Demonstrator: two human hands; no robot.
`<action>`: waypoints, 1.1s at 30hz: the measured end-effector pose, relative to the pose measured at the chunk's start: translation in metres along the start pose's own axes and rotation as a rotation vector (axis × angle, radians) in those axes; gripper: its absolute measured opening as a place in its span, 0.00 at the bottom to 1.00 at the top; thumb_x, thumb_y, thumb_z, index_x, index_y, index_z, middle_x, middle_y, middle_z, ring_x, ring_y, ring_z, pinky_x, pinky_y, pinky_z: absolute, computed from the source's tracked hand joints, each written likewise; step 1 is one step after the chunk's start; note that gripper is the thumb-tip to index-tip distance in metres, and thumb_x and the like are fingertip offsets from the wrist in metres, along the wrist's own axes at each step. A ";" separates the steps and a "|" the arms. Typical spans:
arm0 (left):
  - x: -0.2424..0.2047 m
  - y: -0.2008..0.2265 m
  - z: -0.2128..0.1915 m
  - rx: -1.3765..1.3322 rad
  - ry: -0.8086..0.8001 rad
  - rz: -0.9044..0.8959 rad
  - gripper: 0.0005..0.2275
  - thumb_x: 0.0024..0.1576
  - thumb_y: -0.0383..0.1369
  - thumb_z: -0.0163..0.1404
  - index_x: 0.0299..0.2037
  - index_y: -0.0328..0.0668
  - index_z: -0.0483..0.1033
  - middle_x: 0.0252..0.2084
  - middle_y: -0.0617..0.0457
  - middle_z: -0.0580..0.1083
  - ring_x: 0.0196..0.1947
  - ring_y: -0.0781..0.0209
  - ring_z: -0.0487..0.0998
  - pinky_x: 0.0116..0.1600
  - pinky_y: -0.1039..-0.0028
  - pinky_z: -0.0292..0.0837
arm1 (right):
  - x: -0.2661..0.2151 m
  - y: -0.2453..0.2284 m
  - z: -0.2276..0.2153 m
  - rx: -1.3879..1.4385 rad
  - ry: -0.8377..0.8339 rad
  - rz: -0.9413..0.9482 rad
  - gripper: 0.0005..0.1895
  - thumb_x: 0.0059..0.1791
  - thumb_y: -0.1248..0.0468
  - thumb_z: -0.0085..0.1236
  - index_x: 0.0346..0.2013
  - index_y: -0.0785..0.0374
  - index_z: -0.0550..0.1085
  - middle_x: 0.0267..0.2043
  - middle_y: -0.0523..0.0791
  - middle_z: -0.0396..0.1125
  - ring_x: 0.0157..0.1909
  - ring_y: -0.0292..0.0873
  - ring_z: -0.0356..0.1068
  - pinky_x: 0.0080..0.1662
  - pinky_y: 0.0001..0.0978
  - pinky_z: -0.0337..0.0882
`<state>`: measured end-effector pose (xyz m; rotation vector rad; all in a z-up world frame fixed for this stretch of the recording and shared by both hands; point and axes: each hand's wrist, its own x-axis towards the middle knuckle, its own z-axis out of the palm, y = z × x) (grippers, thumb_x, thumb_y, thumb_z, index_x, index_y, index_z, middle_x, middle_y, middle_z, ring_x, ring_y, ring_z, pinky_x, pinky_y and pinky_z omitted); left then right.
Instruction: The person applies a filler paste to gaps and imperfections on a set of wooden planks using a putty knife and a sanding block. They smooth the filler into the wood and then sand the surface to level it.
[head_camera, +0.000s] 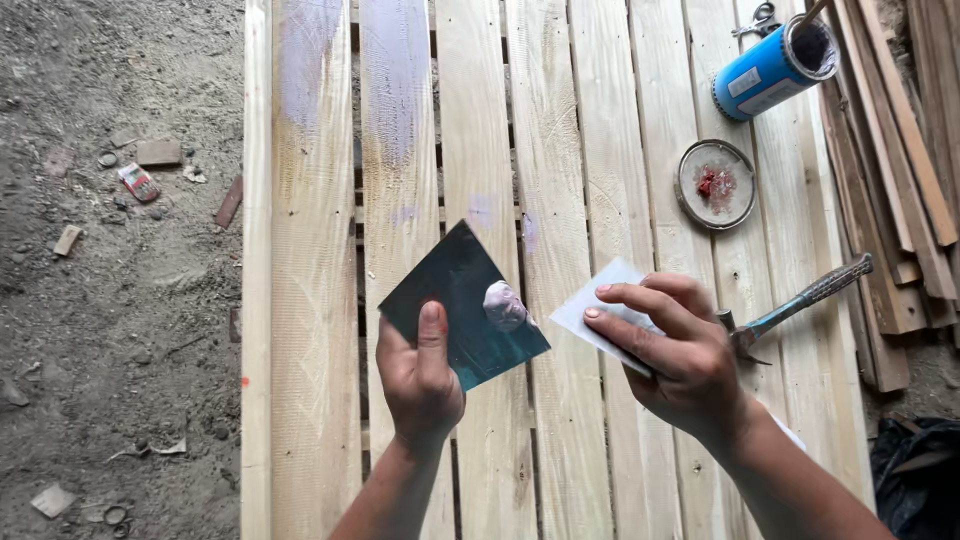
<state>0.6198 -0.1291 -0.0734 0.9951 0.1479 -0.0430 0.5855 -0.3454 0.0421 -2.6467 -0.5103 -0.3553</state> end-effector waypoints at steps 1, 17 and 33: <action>0.003 -0.002 0.003 0.067 -0.020 -0.035 0.11 0.69 0.29 0.43 0.57 0.29 0.70 0.47 0.53 0.74 0.44 0.67 0.71 0.52 0.77 0.69 | 0.005 0.002 -0.005 -0.046 0.011 -0.089 0.16 0.44 0.68 0.68 0.46 0.56 0.80 0.50 0.43 0.75 0.51 0.46 0.71 0.53 0.36 0.67; 0.065 -0.055 -0.081 0.064 0.130 0.116 0.12 0.67 0.29 0.44 0.58 0.32 0.66 0.51 0.47 0.75 0.49 0.60 0.79 0.58 0.71 0.77 | 0.047 0.189 0.101 -0.105 -0.228 -0.393 0.03 0.51 0.56 0.66 0.37 0.38 0.82 0.48 0.32 0.77 0.63 0.39 0.69 0.68 0.44 0.50; 0.058 -0.073 -0.097 0.161 0.092 0.156 0.12 0.71 0.32 0.46 0.58 0.31 0.70 0.54 0.49 0.76 0.53 0.62 0.76 0.63 0.72 0.73 | 0.035 0.242 0.142 0.047 -0.353 -0.318 0.15 0.48 0.60 0.70 0.47 0.39 0.81 0.58 0.31 0.73 0.69 0.42 0.63 0.74 0.48 0.50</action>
